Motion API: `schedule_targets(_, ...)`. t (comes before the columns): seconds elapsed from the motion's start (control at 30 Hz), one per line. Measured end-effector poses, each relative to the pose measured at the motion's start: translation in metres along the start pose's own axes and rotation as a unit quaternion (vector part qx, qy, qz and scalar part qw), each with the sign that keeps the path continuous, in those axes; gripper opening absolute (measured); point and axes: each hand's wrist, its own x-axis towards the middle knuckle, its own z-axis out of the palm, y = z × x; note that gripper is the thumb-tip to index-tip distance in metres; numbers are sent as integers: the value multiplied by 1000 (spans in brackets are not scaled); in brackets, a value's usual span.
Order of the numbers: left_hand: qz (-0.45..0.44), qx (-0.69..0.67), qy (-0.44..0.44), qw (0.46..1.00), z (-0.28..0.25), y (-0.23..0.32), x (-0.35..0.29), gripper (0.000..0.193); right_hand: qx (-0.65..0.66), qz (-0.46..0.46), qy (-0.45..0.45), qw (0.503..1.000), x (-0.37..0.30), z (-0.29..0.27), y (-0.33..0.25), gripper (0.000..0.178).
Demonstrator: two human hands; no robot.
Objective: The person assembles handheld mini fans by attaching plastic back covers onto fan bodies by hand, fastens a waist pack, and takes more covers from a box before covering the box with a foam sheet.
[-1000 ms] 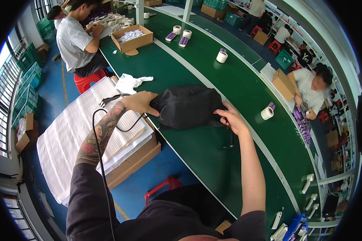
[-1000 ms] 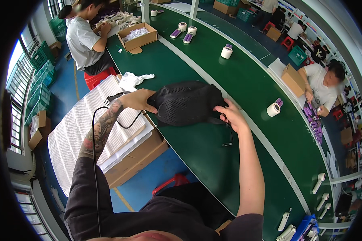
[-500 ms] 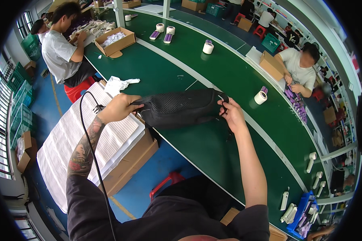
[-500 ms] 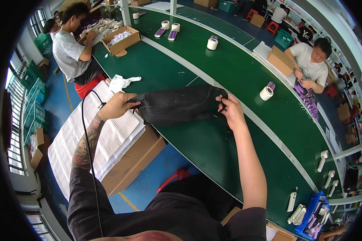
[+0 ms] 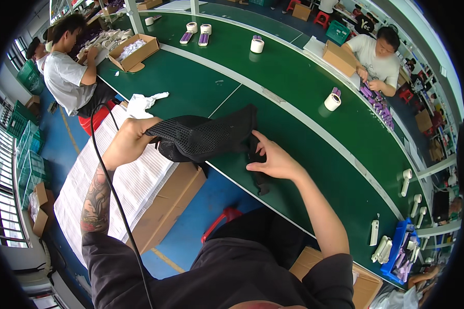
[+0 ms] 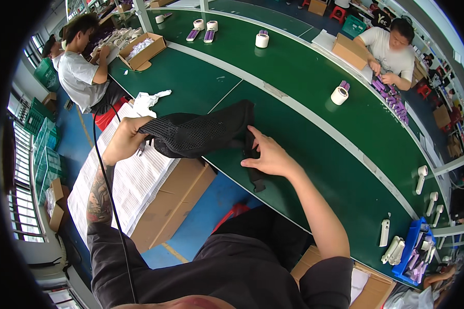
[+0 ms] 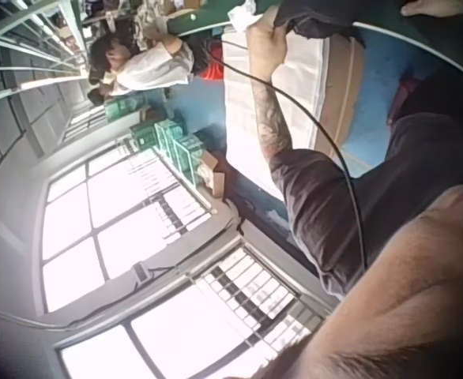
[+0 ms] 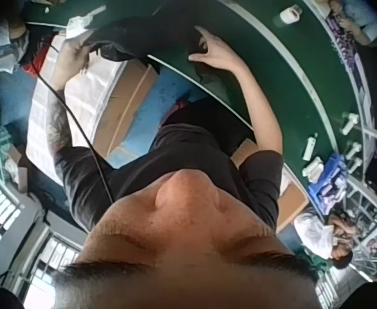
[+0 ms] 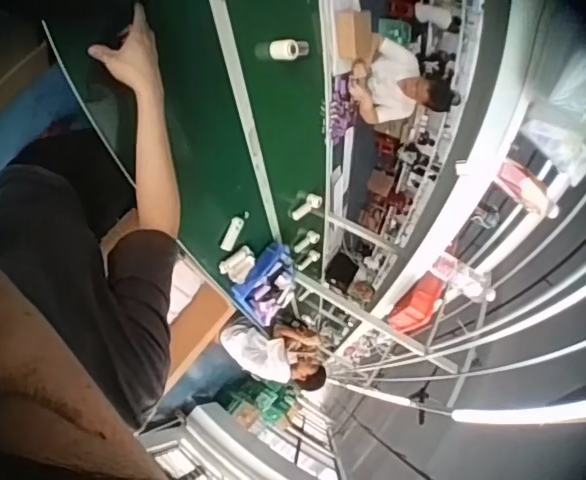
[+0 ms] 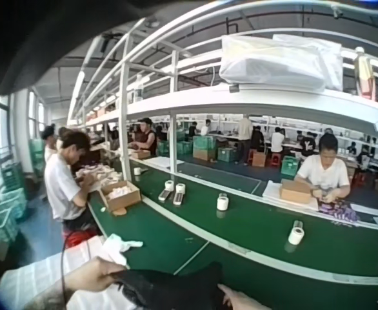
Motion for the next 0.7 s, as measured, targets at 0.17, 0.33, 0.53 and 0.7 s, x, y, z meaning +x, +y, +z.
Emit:
schedule_targets(0.17,33,34,-2,999,-16,17,-9,19,-96,17,109,989,-1,23,-3,62)
schedule_targets(0.33,69,48,7,996,-40,56,-46,21,-39,-23,208,977,-1,24,14,52)
schedule_targets(0.53,160,210,-37,964,-55,87,-90,22,155,3,97,983,-43,22,-17,42)
schedule_targets(0.7,99,179,-236,950,-42,98,-124,16,124,-66,-5,990,-106,62,-45,42)
